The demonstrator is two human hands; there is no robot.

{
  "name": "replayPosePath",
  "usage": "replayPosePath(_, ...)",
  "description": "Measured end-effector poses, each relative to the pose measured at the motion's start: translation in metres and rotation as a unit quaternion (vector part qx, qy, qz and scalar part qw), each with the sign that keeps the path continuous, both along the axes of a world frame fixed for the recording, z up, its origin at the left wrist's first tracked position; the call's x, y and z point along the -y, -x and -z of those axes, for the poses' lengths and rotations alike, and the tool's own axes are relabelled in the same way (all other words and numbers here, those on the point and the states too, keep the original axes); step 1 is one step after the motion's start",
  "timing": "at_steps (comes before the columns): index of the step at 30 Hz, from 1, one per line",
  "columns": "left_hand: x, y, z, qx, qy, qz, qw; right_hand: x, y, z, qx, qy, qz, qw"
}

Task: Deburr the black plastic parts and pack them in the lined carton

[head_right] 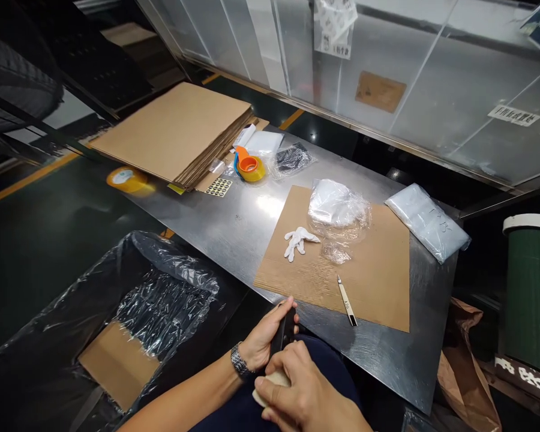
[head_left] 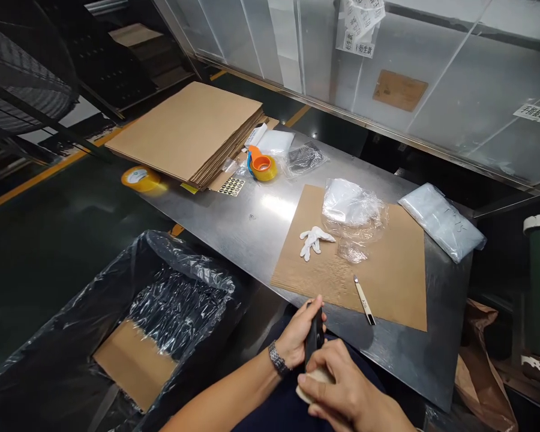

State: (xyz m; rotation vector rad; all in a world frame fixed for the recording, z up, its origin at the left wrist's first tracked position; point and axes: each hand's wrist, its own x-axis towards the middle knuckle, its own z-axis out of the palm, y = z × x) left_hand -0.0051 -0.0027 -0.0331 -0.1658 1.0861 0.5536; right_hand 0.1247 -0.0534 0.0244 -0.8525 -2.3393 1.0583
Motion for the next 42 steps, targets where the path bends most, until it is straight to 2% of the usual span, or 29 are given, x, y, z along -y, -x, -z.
replayPosePath(4, -0.004, -0.001, 0.01, 0.058, 0.054, -0.006, 0.997, 0.004, 0.002, 0.01, -0.03, -0.062, 0.061, 0.996)
replayPosePath(7, -0.01, 0.003, 0.007, 0.109, 0.056, -0.014, 0.992, 0.006, -0.004, 0.022, -0.06, -0.11, 0.101, 0.987)
replayPosePath(10, -0.018, 0.01, -0.002, 0.126, 0.017, -0.051, 0.991, 0.009, -0.018, 0.047, -0.06, -0.108, 0.142, 0.982)
replayPosePath(12, -0.02, 0.014, -0.009, 0.111, -0.044, -0.088, 0.989, 0.009, -0.03, 0.074, -0.029, -0.088, 0.223, 0.97)
replayPosePath(14, -0.017, 0.018, -0.016, 0.067, -0.154, -0.094, 0.981, 0.002, -0.039, 0.108, 0.012, -0.064, 0.318, 0.946)
replayPosePath(17, -0.008, 0.02, -0.027, -0.049, -0.33, -0.005, 0.943, -0.018, -0.043, 0.154, 0.03, -0.042, 0.366, 0.929)
replayPosePath(19, -0.002, 0.021, -0.035, -0.127, -0.389, 0.059, 0.911, -0.034, -0.04, 0.172, 0.03, -0.029, 0.378, 0.925)
replayPosePath(20, 0.0, 0.021, -0.038, -0.162, -0.406, 0.078, 0.896, -0.04, -0.039, 0.175, 0.029, -0.02, 0.387, 0.921)
replayPosePath(21, 0.002, 0.02, -0.041, -0.193, -0.417, 0.091, 0.883, -0.046, -0.037, 0.174, 0.027, -0.012, 0.398, 0.917)
replayPosePath(23, 0.003, 0.018, -0.045, -0.248, -0.433, 0.113, 0.859, -0.051, -0.033, 0.161, 0.019, 0.007, 0.415, 0.909)
replayPosePath(26, 0.001, 0.016, -0.047, -0.291, -0.449, 0.136, 0.834, -0.045, -0.026, 0.119, -0.02, 0.055, 0.39, 0.919)
replayPosePath(28, -0.001, 0.016, -0.046, -0.282, -0.449, 0.147, 0.835, -0.038, -0.02, 0.088, -0.1, 0.14, 0.342, 0.924)
replayPosePath(29, -0.003, 0.016, -0.046, -0.266, -0.445, 0.155, 0.841, -0.035, -0.017, 0.075, -0.144, 0.191, 0.333, 0.912)
replayPosePath(31, -0.007, 0.018, -0.047, -0.206, -0.428, 0.175, 0.862, -0.032, -0.012, 0.057, -0.228, 0.288, 0.337, 0.867)
replayPosePath(34, -0.013, 0.02, -0.053, -0.066, -0.372, 0.189, 0.906, -0.035, -0.01, 0.048, -0.323, 0.364, 0.364, 0.794)
replayPosePath(36, -0.015, 0.019, -0.057, 0.025, -0.3, 0.189, 0.935, -0.037, -0.01, 0.047, -0.367, 0.381, 0.369, 0.764)
replayPosePath(38, -0.014, 0.015, -0.058, 0.122, -0.195, 0.206, 0.951, -0.037, -0.011, 0.047, -0.39, 0.39, 0.373, 0.746)
replayPosePath(40, -0.011, 0.012, -0.057, 0.201, -0.101, 0.222, 0.949, -0.036, -0.011, 0.046, -0.4, 0.397, 0.375, 0.736)
replayPosePath(42, -0.008, 0.01, -0.055, 0.223, -0.071, 0.226, 0.945, -0.034, -0.012, 0.044, -0.401, 0.403, 0.366, 0.737)
